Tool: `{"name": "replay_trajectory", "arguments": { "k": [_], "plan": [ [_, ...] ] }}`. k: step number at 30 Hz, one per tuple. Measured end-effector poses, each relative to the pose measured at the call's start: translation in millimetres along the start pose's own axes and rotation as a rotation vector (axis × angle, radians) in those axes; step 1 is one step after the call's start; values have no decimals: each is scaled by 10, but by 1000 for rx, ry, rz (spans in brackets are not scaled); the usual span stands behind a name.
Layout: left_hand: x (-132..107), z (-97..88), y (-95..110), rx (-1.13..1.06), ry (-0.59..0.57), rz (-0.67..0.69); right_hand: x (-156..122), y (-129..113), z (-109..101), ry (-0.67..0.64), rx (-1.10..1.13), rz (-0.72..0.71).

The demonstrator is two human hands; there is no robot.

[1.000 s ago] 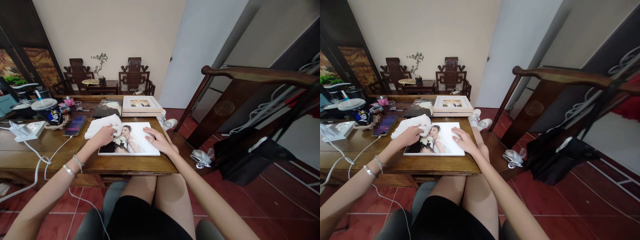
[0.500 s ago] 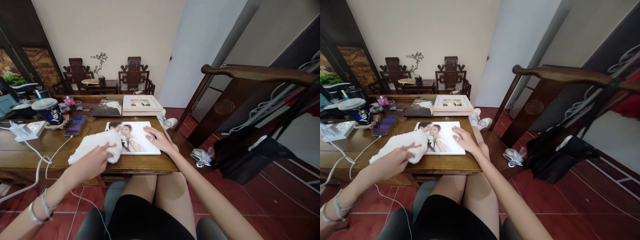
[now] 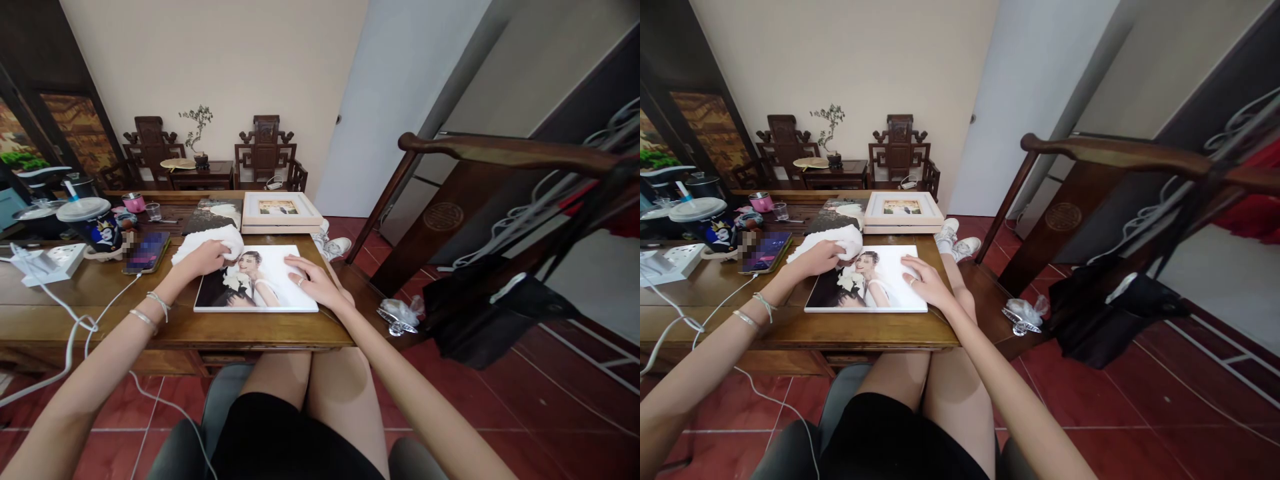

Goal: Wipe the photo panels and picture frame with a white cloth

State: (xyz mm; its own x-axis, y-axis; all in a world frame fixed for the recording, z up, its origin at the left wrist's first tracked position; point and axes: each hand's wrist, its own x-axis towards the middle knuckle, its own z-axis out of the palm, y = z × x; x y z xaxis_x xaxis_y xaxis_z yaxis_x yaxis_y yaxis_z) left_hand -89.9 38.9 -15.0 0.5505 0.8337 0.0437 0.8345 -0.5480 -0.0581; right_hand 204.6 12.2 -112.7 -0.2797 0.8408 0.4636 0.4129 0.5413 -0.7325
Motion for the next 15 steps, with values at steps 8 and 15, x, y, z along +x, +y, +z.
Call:
{"name": "replay_trajectory", "arguments": {
  "k": [8, 15],
  "plan": [
    [-653, -158, 694, 5, -106, 78, 3, -10, 3, 8, -7, 8],
    [-1112, -257, 1050, -18, -176, 241, 5, -16, 8, 2, -18, 1]
  ]
}}
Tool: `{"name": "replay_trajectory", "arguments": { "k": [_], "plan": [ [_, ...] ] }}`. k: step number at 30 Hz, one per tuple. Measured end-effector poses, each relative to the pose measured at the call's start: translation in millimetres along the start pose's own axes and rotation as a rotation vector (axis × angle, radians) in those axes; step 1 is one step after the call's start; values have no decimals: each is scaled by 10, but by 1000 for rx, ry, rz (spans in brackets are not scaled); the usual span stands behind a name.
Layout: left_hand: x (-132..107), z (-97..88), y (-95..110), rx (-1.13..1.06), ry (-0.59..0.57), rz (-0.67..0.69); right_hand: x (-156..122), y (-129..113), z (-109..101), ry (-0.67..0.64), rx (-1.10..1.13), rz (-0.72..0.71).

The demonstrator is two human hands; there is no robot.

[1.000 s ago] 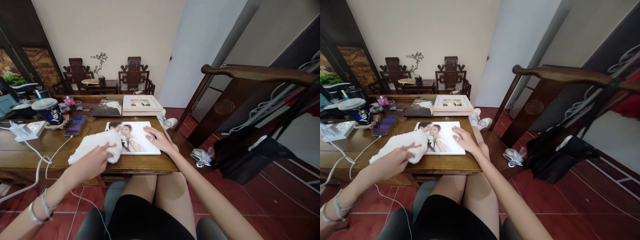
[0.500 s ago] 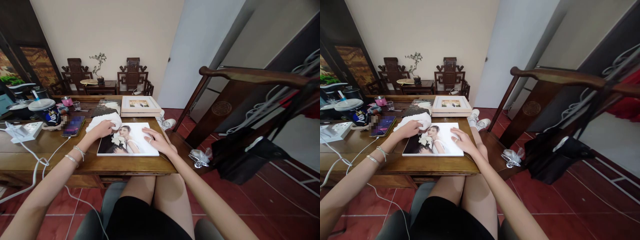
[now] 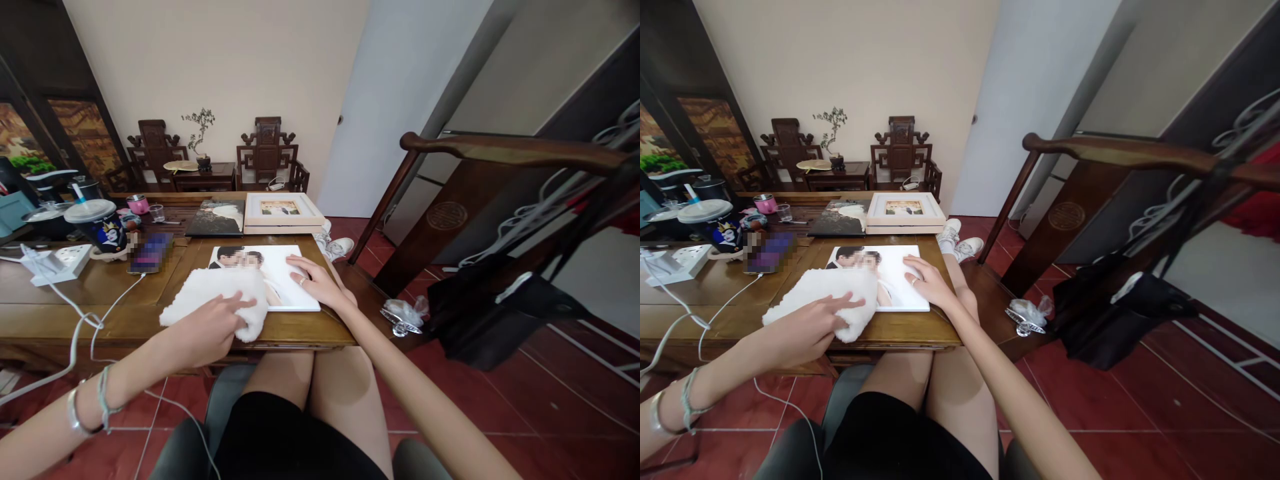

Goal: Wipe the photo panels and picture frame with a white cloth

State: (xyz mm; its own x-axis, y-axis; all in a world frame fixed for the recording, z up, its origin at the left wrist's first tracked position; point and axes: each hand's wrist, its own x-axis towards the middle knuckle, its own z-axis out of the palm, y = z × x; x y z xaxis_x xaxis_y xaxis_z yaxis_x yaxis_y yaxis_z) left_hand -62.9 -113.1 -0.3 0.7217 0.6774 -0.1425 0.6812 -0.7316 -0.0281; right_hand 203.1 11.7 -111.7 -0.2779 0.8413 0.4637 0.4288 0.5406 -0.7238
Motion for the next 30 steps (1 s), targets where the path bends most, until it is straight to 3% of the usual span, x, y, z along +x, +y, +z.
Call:
{"name": "replay_trajectory", "arguments": {
  "k": [5, 12, 16, 18, 21, 26, 30],
  "plan": [
    [271, -65, -182, -70, 42, -21, -1, 6, 0, 3, -1, 9],
    [1049, -82, -799, -109, 85, -103, -3, 9, -7, -8, 9, -4],
    [1300, -80, -999, -84, 80, -206, -3, -13, -12, -11, -1, 2],
    [1314, -60, -944, -27, 81, -207, -1, -21, -15, -16, -10, 12],
    [1179, -21, -660, 87, 82, -142, 3, -22, -18, -26, -19, 7],
    [674, -7, 7, 116, 56, -67, 3, -14, -7, -14, -28, -3],
    [342, -38, 319, 51, 2, -32, 2, -6, 6, -11, -34, -11]
  ]
}}
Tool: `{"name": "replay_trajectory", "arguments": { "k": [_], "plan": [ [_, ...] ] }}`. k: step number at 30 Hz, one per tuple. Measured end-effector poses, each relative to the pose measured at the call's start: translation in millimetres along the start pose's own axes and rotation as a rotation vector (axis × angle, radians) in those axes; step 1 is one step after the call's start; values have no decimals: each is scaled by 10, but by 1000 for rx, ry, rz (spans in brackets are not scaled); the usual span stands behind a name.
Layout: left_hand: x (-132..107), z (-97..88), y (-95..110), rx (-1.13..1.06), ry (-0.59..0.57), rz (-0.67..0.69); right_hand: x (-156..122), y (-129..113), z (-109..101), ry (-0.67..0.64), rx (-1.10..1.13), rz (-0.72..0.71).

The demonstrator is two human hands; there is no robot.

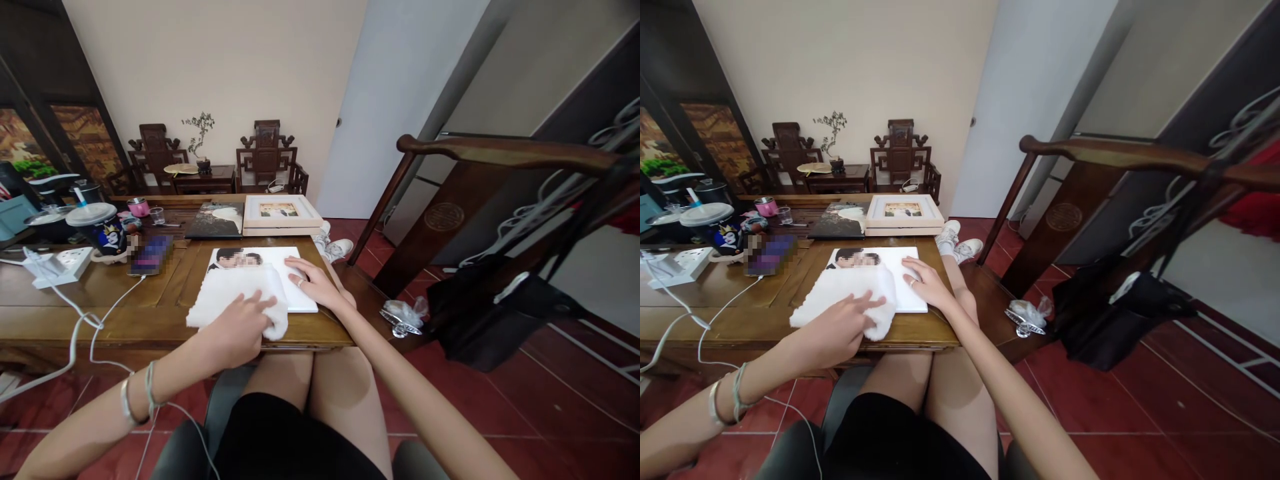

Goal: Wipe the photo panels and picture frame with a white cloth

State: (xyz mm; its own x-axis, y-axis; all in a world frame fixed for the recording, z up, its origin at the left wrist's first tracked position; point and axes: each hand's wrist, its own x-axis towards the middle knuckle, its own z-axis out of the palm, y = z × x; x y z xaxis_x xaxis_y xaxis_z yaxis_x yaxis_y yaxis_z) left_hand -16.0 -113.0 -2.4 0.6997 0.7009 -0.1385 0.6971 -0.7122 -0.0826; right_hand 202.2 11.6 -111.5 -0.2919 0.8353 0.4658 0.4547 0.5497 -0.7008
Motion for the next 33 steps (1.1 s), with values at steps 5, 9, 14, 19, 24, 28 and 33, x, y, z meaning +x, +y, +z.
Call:
{"name": "replay_trajectory", "arguments": {
  "k": [5, 9, 14, 19, 24, 28, 33],
  "plan": [
    [4, -77, -3, -45, -6, 41, 2, 12, 3, 8, 2, -12],
    [310, -58, -220, -41, 35, -9, 1, 9, -7, -1, -5, -1],
    [832, 75, -612, -33, 113, -85, -2, 7, -14, -3, 28, -18],
    [1146, 154, -797, 29, 182, -79, 0, -8, -26, -11, 15, -2],
    [1034, 164, -625, 81, 176, -49, 2, -18, -26, -6, 6, -1],
    [713, 128, -320, 114, 119, -24, 4, -13, -18, -2, -4, 0],
    [259, 37, 51, 64, 71, 44, -2, -15, -18, -3, -9, 5]
  ]
}}
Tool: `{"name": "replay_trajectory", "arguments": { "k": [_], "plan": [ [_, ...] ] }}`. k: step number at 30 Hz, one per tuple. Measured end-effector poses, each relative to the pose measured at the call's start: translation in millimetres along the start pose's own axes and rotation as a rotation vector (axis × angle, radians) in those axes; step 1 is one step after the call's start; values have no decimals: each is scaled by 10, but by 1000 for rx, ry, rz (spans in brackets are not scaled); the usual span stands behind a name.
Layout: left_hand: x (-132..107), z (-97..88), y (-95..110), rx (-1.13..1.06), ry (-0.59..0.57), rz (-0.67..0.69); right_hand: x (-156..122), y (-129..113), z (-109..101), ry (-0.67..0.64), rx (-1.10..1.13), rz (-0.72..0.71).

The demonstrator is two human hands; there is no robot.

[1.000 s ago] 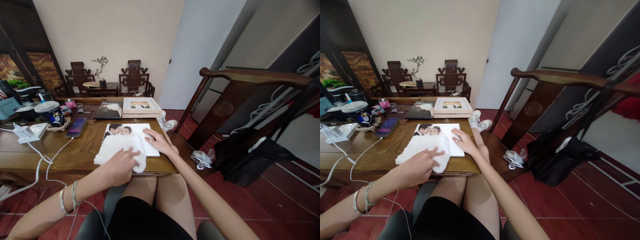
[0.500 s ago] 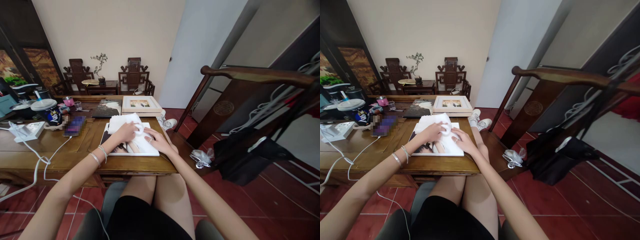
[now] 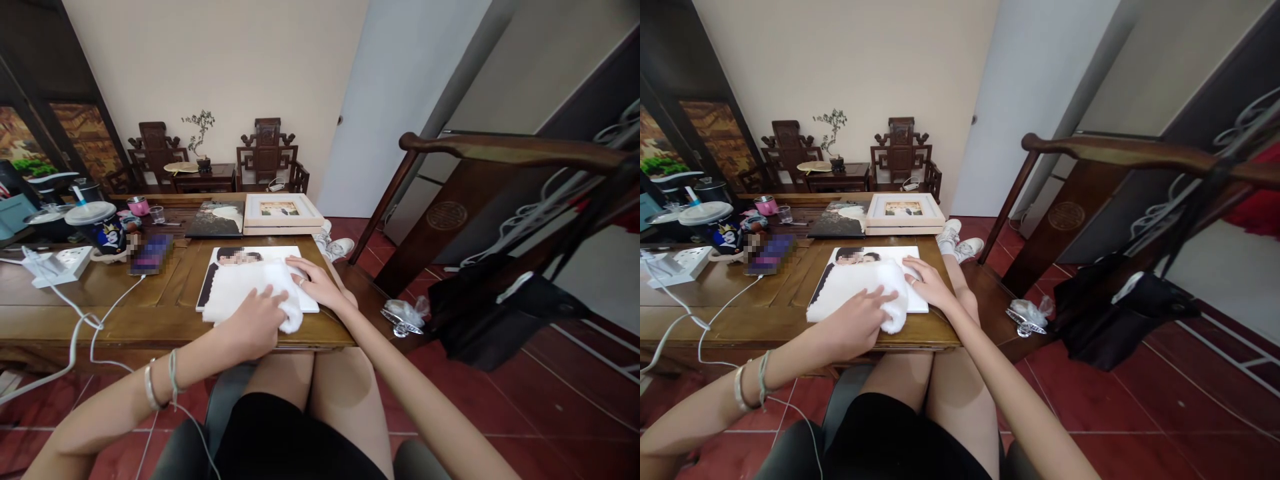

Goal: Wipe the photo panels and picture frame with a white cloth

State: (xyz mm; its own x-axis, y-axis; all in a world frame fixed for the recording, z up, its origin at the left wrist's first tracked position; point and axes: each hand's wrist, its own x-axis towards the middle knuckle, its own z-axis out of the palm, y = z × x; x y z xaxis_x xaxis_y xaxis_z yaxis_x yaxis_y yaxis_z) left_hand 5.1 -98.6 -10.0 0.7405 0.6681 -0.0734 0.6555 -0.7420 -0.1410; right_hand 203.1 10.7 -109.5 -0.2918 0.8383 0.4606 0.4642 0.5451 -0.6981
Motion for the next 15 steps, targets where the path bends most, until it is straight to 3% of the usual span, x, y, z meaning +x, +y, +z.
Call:
{"name": "replay_trajectory", "arguments": {
  "k": [4, 8, 11, 15],
  "plan": [
    [-199, -136, 131, -77, -80, 48, -5, 8, 3, 5, 12, 0],
    [-189, -217, 63, -139, -93, 31, -9, 10, 15, 9, 34, -5],
    [-7, -171, -147, -142, -67, -31, -10, 7, 15, 37, 60, 37],
    [449, -16, -549, -127, -20, -96, -2, 40, 4, 111, 186, 144]
  ]
}}
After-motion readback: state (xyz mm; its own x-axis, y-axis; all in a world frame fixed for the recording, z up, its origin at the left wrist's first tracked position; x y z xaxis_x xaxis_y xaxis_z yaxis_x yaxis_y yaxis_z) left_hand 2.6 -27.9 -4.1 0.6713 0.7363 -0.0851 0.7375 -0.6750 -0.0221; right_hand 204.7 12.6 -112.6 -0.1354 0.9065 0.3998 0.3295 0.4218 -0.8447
